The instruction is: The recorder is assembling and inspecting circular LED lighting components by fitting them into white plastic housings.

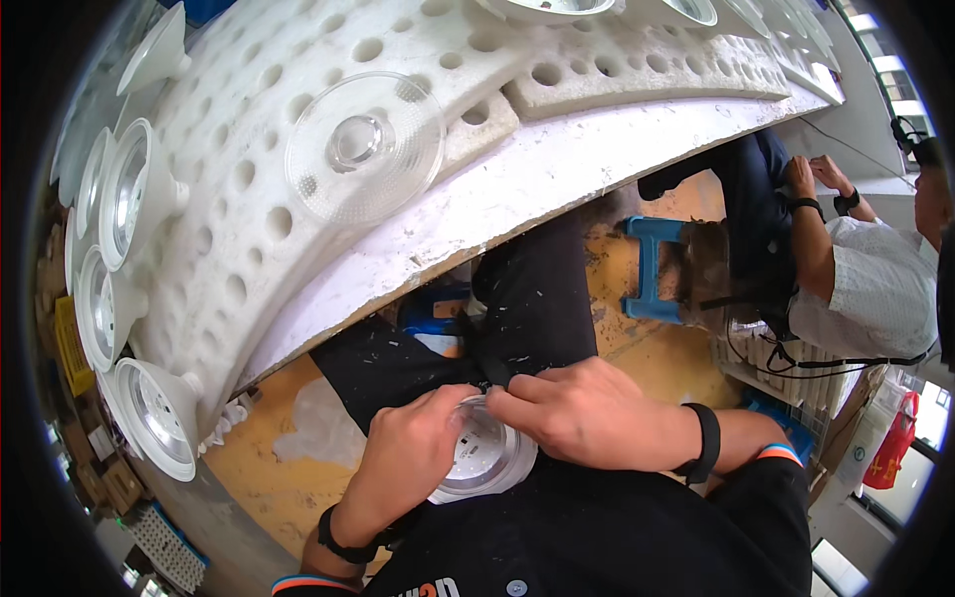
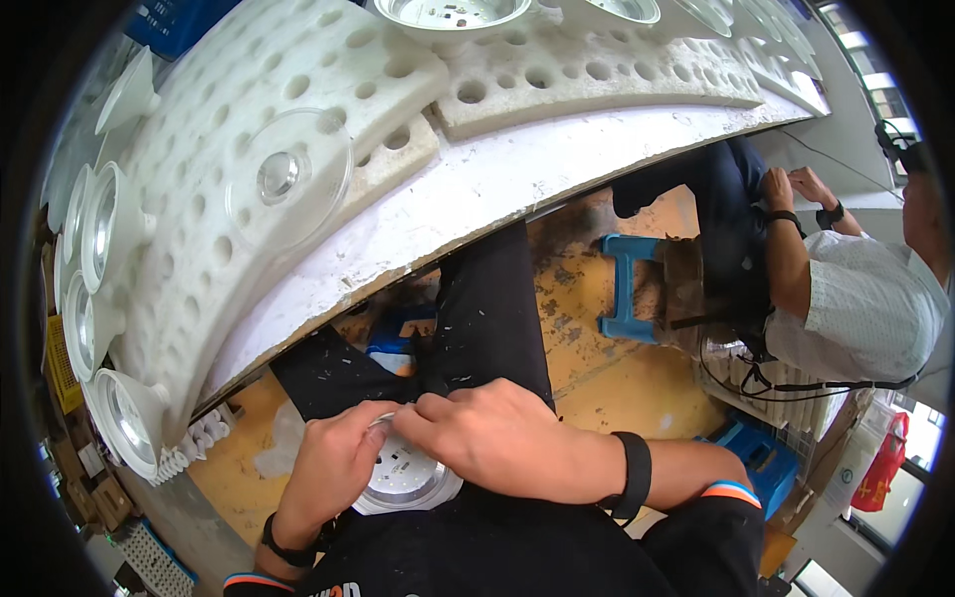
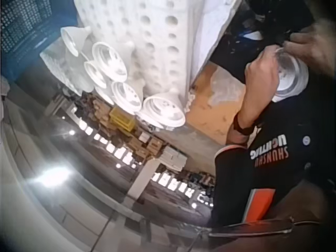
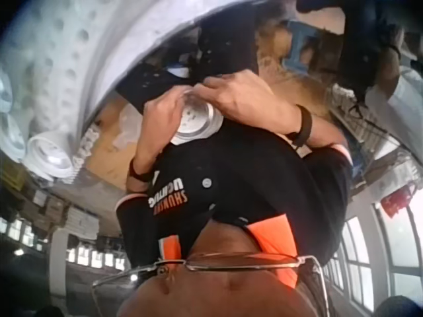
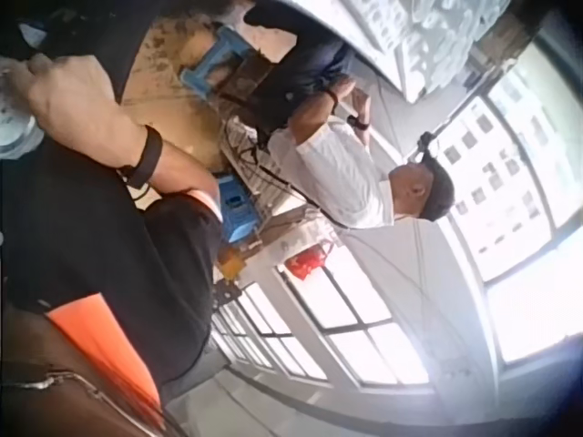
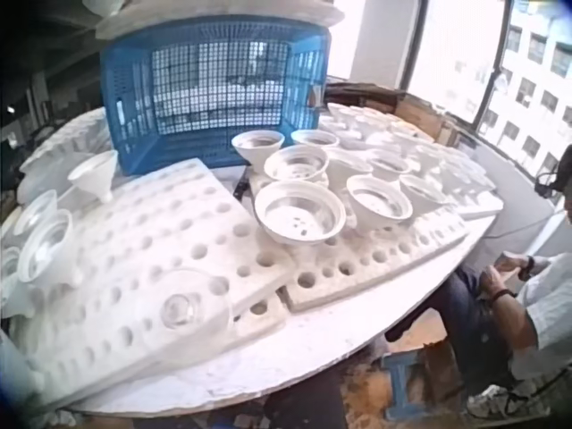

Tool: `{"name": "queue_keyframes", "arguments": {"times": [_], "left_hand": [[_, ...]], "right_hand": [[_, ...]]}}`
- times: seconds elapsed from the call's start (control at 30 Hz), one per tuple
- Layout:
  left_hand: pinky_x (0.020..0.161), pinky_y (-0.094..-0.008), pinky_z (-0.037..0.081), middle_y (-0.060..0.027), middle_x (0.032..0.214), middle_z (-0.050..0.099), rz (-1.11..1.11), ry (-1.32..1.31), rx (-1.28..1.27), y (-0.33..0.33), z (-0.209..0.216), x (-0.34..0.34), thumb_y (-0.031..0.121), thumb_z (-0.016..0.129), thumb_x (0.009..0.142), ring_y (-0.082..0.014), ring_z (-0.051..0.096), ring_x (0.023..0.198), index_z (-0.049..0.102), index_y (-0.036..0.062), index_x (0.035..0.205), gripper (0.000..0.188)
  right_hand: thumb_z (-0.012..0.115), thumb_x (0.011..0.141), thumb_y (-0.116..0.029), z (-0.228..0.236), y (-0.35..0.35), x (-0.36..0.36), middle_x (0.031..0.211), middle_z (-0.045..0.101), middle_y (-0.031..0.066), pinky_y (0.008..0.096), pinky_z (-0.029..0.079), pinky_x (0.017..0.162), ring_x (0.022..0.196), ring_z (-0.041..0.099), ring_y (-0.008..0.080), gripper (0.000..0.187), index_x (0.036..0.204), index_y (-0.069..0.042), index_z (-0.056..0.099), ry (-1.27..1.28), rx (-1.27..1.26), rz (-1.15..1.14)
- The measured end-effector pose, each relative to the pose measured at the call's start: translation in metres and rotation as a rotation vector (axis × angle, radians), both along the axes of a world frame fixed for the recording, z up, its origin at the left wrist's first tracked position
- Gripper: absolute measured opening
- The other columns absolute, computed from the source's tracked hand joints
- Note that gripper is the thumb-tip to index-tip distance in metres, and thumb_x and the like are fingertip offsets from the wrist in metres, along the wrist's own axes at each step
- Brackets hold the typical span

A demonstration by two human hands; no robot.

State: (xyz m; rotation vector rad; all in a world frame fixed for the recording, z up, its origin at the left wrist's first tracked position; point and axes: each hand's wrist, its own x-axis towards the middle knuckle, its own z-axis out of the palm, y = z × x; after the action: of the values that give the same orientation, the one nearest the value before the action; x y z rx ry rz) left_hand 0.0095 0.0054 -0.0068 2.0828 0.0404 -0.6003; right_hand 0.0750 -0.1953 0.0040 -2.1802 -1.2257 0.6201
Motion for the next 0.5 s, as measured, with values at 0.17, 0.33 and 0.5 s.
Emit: {"name": "queue_keyframes", "arguments": {"times": [0.17,0.33,0.5], "left_hand": [[0.067,-0.0382,0.054,-0.0195,0.089,0.068,-0.007,-0.041,-0.047,-0.002,-0.001,-0.009,0.003,0.058,0.088,-0.0353,0.068,0.078,0.063,0.0016,0.107,0.02],[0.066,-0.0408,0.054,-0.0196,0.09,0.068,-0.019,-0.057,-0.035,-0.003,-0.006,-0.007,0.003,0.059,0.087,-0.0367,0.067,0.079,0.063,0.0029,0.106,0.019],[0.067,-0.0403,0.055,-0.02,0.089,0.068,-0.013,-0.011,-0.083,0.001,-0.007,-0.008,0.003,0.059,0.087,-0.0364,0.068,0.08,0.064,0.0026,0.107,0.02]], "right_hand": [[0.06,0.079,-0.008,0.004,-0.015,-0.002,0.077,0.06,0.0089,0.0373,0.052,0.054,0.068,0.067,0.0267,0.018,0.096,-0.005,0.056,0.06,-0.07,0.0],[0.06,0.079,-0.008,-0.003,-0.004,0.001,0.075,0.061,0.0092,0.0379,0.052,0.053,0.066,0.067,0.0276,0.017,0.095,-0.005,0.057,0.025,-0.013,0.019],[0.06,0.079,-0.008,0.001,-0.016,0.007,0.076,0.063,0.0091,0.0376,0.052,0.052,0.066,0.067,0.0279,0.017,0.095,-0.005,0.058,0.055,-0.077,0.051]]}}
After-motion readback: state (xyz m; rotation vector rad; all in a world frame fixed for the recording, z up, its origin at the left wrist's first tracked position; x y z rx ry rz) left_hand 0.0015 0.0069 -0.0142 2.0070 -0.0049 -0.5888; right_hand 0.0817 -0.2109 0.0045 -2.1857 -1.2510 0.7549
